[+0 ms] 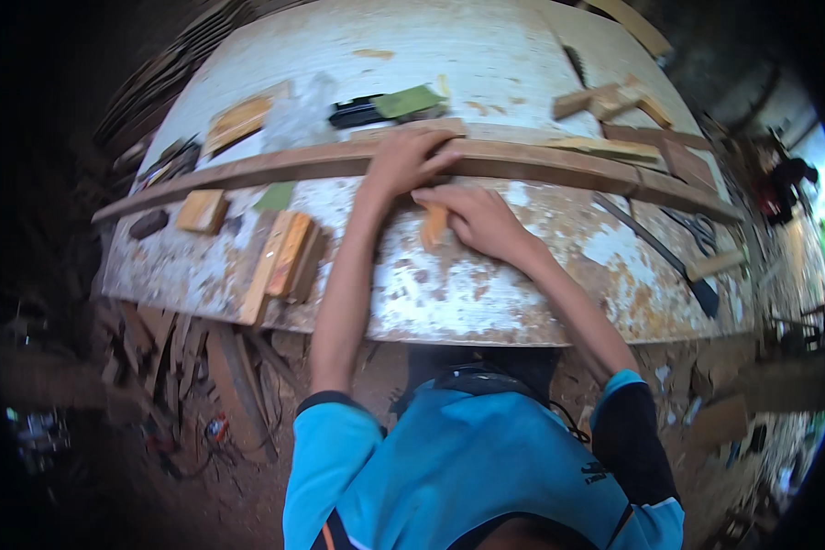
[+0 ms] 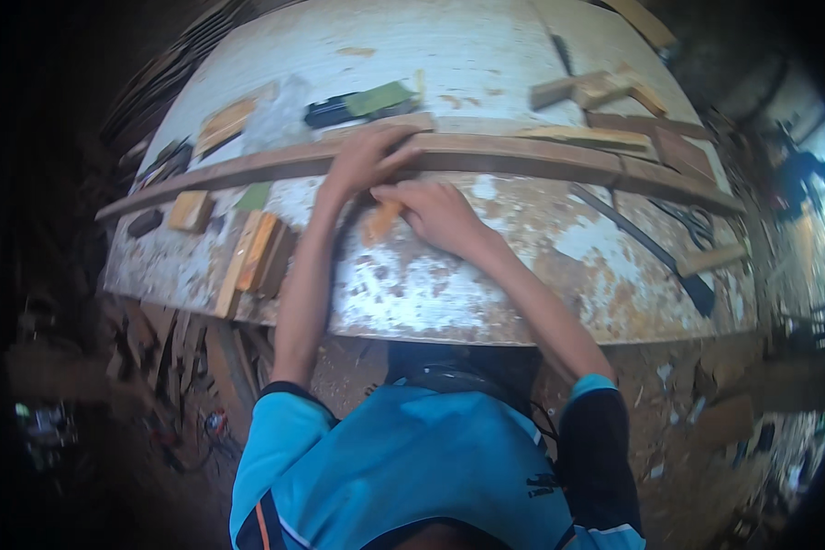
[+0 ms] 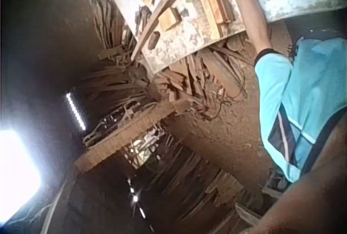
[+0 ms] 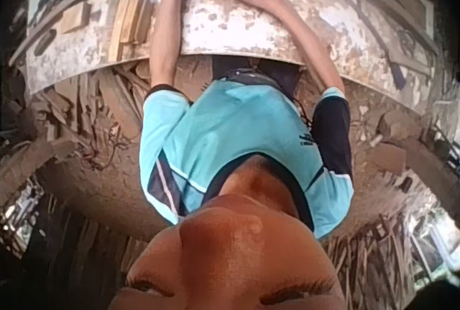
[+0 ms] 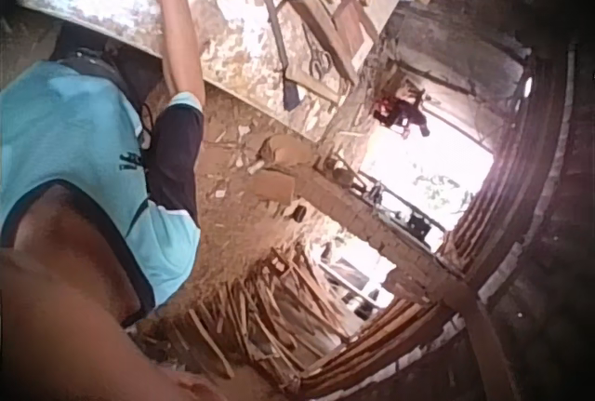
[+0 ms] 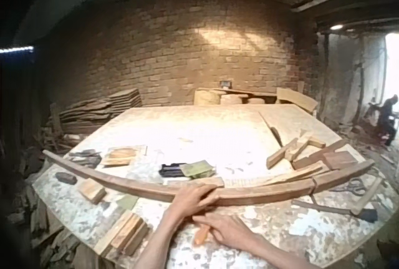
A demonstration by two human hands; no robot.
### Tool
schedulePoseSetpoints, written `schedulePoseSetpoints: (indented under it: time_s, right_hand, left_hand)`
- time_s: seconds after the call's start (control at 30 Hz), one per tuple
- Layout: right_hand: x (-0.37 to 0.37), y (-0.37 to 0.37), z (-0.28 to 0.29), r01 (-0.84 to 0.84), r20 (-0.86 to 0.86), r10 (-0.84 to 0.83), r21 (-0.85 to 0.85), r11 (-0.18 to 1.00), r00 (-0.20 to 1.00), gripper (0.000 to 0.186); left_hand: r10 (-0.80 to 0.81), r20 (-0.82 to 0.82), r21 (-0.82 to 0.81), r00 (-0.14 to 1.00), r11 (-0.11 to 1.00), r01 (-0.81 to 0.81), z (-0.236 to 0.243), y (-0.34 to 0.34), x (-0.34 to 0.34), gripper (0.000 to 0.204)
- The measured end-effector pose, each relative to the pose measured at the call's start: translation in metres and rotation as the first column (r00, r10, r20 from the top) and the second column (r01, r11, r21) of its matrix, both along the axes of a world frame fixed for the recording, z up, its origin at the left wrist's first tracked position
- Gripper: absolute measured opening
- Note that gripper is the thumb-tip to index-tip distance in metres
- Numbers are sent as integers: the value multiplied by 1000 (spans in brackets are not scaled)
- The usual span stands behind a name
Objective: Measure and assemble wooden pieces using a tape measure, hammer, and file.
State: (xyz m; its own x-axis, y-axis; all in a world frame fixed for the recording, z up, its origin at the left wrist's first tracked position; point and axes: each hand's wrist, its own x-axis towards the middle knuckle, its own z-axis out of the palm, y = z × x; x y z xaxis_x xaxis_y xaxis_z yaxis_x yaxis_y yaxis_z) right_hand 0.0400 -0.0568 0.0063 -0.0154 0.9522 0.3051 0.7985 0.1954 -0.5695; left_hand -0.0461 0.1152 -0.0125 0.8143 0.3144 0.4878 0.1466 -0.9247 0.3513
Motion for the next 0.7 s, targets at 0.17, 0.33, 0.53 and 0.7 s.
schedulePoseSetpoints:
  time_s: [0.17, 0.33, 0.53, 0.7]
  right_hand:
    - [-14, 3, 9, -373, -437, 336, 1, 928, 834, 33]
    - [-29, 11, 19, -413, -173, 392, -106, 904, 903, 37]
    - [-57, 44, 25, -336, 1, 336, -43, 941, 942, 34]
    - [-75, 63, 14, -723, -331, 642, -326, 610, 691, 31]
  left_hand:
    - [109, 8, 30, 994, 994, -109, 42, -14, -54, 26]
    - [357, 294, 16, 887, 926, -378, 48, -74, -155, 32]
    - [742, -253, 88, 621, 657, -749, 34, -74, -209, 74]
    - [749, -272, 86, 604, 644, -760, 31, -59, -214, 78]
